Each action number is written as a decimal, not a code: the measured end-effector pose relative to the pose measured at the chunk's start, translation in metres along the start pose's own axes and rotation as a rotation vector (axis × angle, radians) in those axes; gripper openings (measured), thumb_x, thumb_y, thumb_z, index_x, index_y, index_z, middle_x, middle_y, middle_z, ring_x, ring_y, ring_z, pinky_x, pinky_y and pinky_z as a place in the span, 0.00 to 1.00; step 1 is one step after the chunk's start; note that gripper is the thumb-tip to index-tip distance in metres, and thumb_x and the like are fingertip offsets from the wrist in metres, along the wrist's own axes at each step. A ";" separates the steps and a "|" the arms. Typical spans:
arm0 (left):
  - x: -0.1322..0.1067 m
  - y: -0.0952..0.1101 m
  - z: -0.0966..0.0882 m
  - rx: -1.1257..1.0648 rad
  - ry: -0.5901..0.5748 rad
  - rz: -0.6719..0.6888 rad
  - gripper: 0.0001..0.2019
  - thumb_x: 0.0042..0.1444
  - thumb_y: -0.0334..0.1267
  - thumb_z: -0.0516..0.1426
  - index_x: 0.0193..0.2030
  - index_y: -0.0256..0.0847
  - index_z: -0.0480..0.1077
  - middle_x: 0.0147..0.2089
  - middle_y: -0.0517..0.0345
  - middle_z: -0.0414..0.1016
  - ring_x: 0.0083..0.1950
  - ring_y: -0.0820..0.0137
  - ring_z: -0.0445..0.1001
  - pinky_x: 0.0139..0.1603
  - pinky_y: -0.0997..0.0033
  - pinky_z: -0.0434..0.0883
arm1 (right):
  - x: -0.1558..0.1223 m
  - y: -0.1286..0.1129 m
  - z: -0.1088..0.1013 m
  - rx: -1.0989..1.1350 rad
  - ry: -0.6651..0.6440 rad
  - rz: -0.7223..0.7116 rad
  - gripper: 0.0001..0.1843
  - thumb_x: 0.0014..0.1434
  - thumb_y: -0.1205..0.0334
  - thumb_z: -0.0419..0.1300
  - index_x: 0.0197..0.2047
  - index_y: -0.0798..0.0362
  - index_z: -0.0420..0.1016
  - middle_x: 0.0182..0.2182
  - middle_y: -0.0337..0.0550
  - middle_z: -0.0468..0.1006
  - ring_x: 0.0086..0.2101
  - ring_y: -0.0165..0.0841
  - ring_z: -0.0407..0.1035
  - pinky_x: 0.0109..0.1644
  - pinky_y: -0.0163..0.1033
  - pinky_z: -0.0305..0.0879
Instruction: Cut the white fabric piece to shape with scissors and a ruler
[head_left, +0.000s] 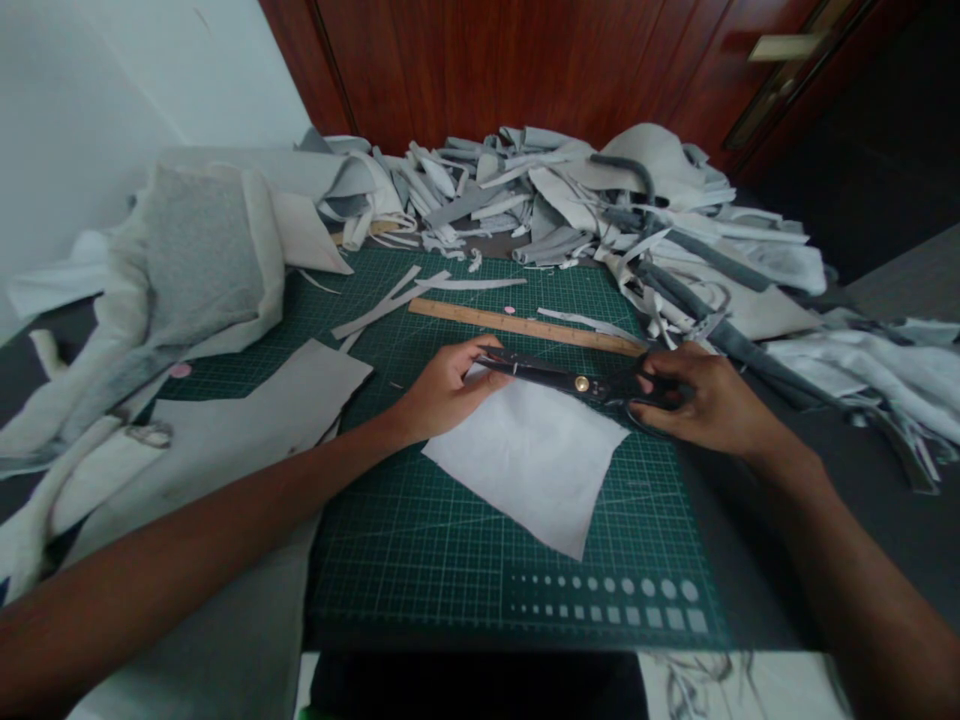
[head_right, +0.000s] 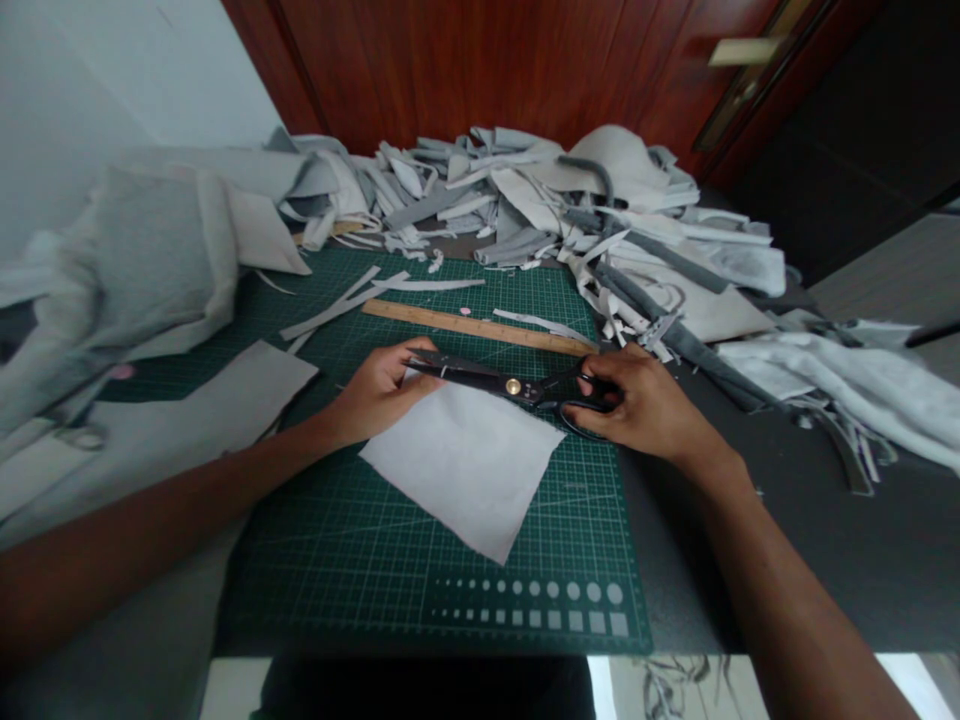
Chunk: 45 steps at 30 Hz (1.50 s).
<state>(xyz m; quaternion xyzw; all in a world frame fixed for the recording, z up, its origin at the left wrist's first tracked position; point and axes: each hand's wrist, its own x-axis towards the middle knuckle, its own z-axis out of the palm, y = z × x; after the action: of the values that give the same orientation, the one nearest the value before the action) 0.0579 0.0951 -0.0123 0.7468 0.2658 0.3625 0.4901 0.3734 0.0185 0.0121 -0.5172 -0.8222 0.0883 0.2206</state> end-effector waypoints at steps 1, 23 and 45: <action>0.000 0.000 0.000 -0.002 0.000 0.004 0.08 0.63 0.39 0.61 0.34 0.41 0.69 0.34 0.58 0.74 0.40 0.67 0.75 0.36 0.72 0.70 | 0.000 0.000 0.000 0.000 0.001 -0.002 0.14 0.59 0.51 0.63 0.28 0.47 0.65 0.20 0.35 0.70 0.22 0.32 0.64 0.33 0.44 0.57; 0.000 -0.003 0.000 0.013 -0.002 0.001 0.08 0.64 0.41 0.60 0.35 0.41 0.69 0.32 0.60 0.71 0.37 0.67 0.73 0.36 0.71 0.69 | -0.005 0.002 0.000 -0.048 0.005 0.005 0.14 0.60 0.52 0.63 0.29 0.45 0.63 0.20 0.37 0.70 0.23 0.36 0.63 0.34 0.50 0.59; -0.003 -0.002 -0.003 0.046 -0.015 -0.051 0.09 0.65 0.42 0.58 0.36 0.42 0.67 0.29 0.63 0.67 0.33 0.70 0.69 0.32 0.74 0.65 | -0.007 0.001 0.000 -0.069 -0.001 -0.016 0.12 0.60 0.54 0.64 0.31 0.46 0.65 0.24 0.38 0.73 0.26 0.38 0.67 0.40 0.50 0.57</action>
<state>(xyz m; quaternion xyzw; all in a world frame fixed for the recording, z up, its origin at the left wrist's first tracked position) 0.0534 0.0951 -0.0138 0.7536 0.2894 0.3382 0.4836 0.3763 0.0129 0.0101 -0.5179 -0.8289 0.0583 0.2031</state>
